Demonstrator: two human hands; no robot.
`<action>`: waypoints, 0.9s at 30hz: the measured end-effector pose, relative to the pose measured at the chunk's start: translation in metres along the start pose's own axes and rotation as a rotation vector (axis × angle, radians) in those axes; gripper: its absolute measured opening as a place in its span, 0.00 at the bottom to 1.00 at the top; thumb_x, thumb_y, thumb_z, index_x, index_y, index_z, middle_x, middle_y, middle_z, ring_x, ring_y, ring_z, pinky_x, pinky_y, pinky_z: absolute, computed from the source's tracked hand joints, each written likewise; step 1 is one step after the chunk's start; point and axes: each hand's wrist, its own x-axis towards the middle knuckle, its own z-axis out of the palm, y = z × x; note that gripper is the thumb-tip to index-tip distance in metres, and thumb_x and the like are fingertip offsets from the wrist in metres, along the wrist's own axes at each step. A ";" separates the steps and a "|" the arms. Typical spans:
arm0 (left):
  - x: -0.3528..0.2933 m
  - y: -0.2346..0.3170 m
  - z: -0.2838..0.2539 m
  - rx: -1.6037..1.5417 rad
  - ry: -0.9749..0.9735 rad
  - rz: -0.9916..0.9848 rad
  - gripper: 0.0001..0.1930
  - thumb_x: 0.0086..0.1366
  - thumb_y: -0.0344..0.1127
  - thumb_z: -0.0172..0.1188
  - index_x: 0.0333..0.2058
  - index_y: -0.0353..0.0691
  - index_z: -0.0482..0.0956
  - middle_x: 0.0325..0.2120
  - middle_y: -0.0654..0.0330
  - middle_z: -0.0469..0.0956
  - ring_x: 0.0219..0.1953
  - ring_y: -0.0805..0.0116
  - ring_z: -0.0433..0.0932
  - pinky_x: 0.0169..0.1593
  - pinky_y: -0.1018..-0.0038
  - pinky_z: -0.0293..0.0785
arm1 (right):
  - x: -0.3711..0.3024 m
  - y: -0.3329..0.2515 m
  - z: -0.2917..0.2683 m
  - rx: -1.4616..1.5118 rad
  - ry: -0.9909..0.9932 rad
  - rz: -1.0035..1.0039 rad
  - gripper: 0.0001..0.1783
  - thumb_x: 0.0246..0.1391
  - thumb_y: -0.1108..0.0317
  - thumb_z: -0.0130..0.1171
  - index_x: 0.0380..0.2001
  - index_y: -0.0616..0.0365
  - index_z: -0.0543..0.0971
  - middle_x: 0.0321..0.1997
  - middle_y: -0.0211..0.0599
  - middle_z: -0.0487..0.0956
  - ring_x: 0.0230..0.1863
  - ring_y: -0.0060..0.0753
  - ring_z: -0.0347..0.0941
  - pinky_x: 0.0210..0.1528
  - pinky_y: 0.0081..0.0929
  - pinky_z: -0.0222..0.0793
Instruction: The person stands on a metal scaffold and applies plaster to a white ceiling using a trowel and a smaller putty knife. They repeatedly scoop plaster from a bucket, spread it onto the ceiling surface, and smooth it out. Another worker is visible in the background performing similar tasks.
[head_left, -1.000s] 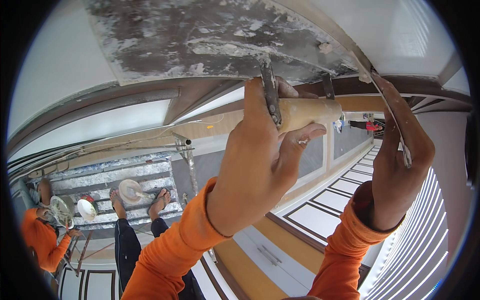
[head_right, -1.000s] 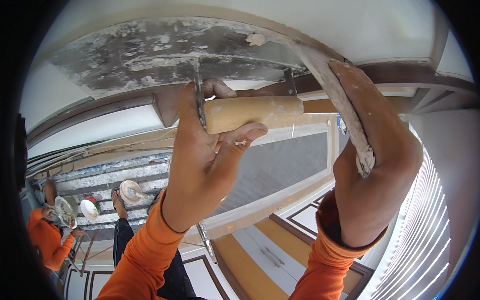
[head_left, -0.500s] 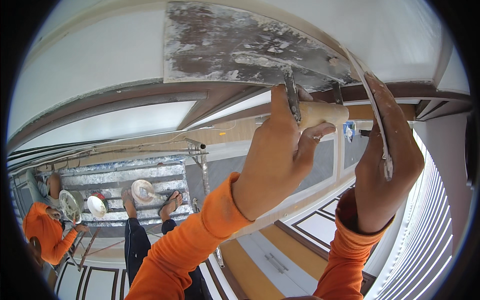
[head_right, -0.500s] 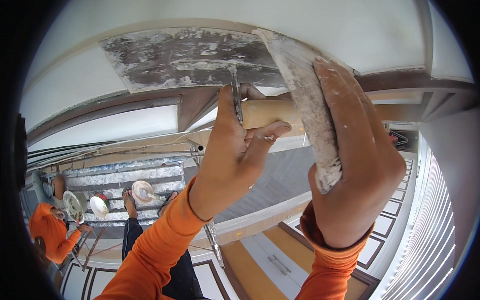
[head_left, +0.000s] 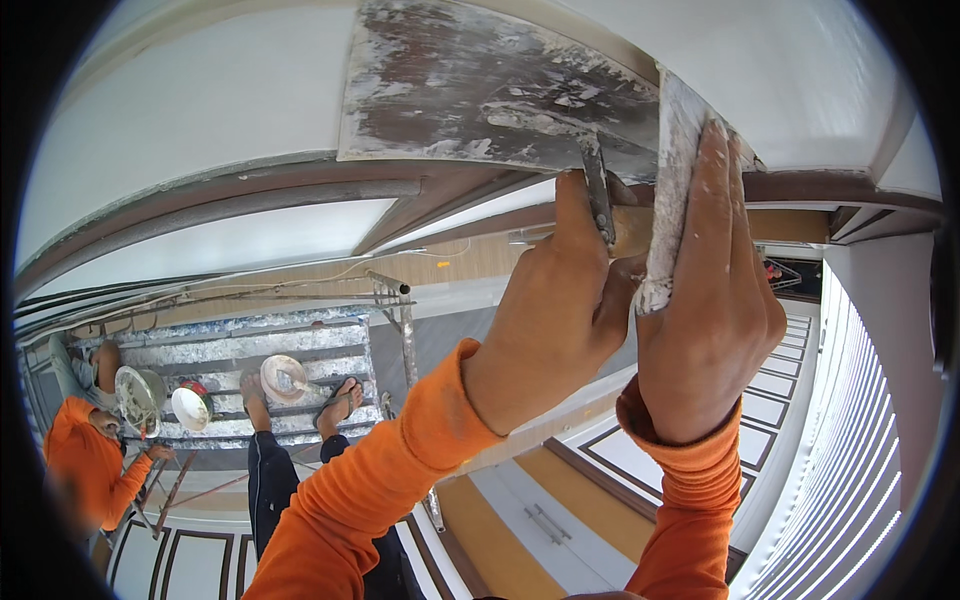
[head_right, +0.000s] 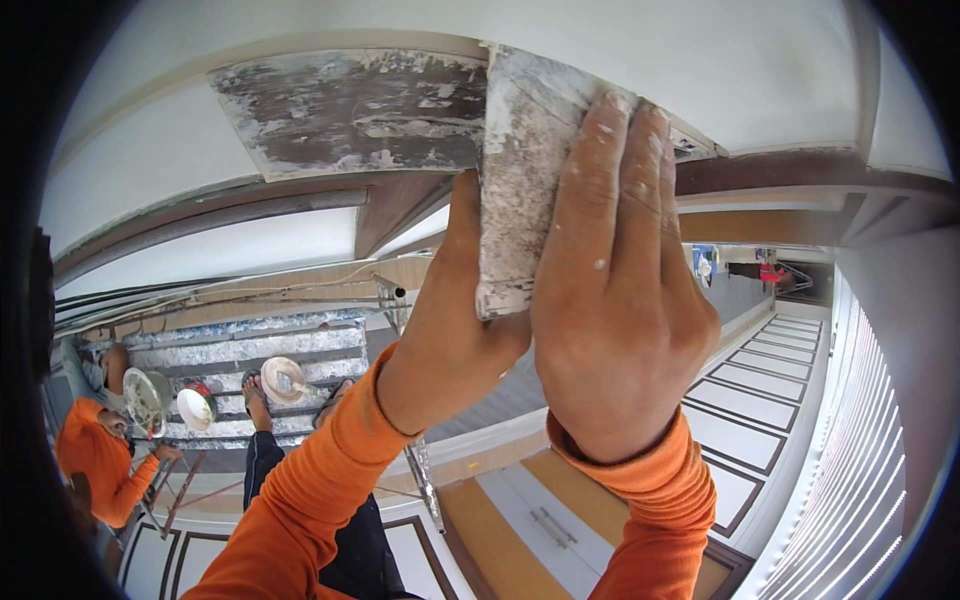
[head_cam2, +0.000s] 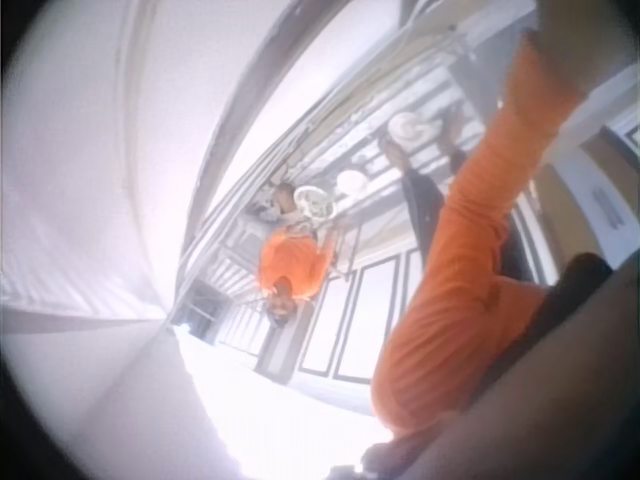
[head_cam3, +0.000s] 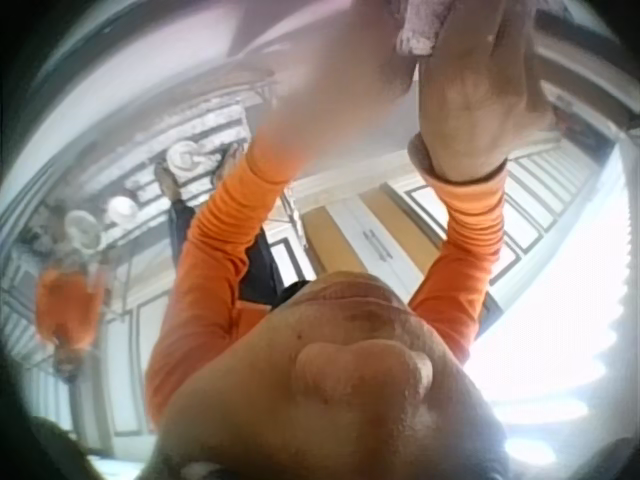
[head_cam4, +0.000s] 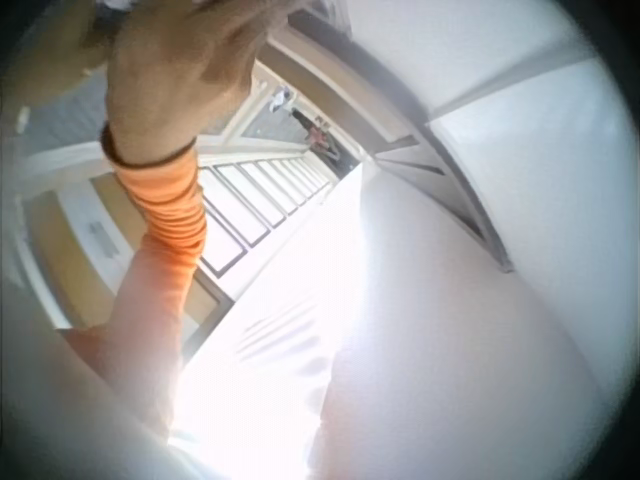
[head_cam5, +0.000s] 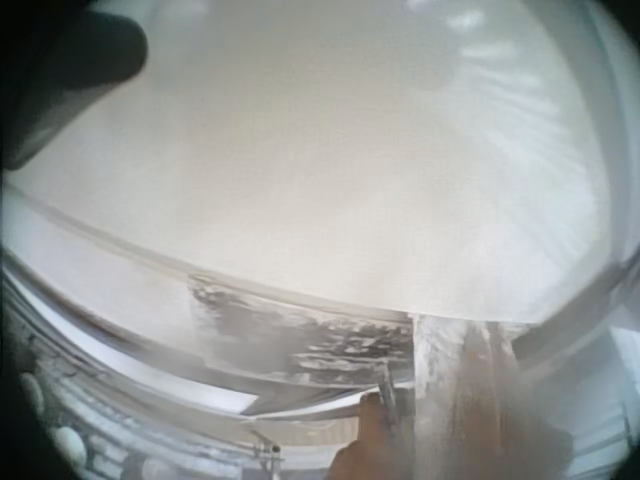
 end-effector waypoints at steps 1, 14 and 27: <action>0.000 0.000 0.000 0.005 -0.003 -0.004 0.30 0.61 0.21 0.58 0.56 0.17 0.51 0.21 0.35 0.74 0.26 0.32 0.78 0.27 0.51 0.71 | 0.001 0.001 -0.002 -0.002 -0.011 -0.006 0.38 0.41 0.86 0.60 0.61 0.67 0.72 0.60 0.56 0.77 0.54 0.57 0.80 0.50 0.36 0.79; -0.003 -0.010 0.006 -0.031 0.035 0.068 0.30 0.61 0.22 0.59 0.56 0.20 0.52 0.25 0.37 0.76 0.28 0.34 0.78 0.28 0.54 0.72 | -0.002 0.011 -0.031 0.047 -0.093 -0.093 0.27 0.49 0.84 0.59 0.55 0.62 0.80 0.53 0.50 0.83 0.49 0.48 0.84 0.43 0.33 0.83; 0.002 -0.004 0.003 -0.029 0.002 -0.030 0.32 0.63 0.25 0.61 0.57 0.15 0.52 0.26 0.38 0.78 0.29 0.36 0.80 0.30 0.56 0.76 | 0.008 0.008 -0.018 0.120 0.013 -0.048 0.32 0.43 0.89 0.59 0.56 0.64 0.79 0.54 0.50 0.82 0.52 0.49 0.83 0.50 0.34 0.81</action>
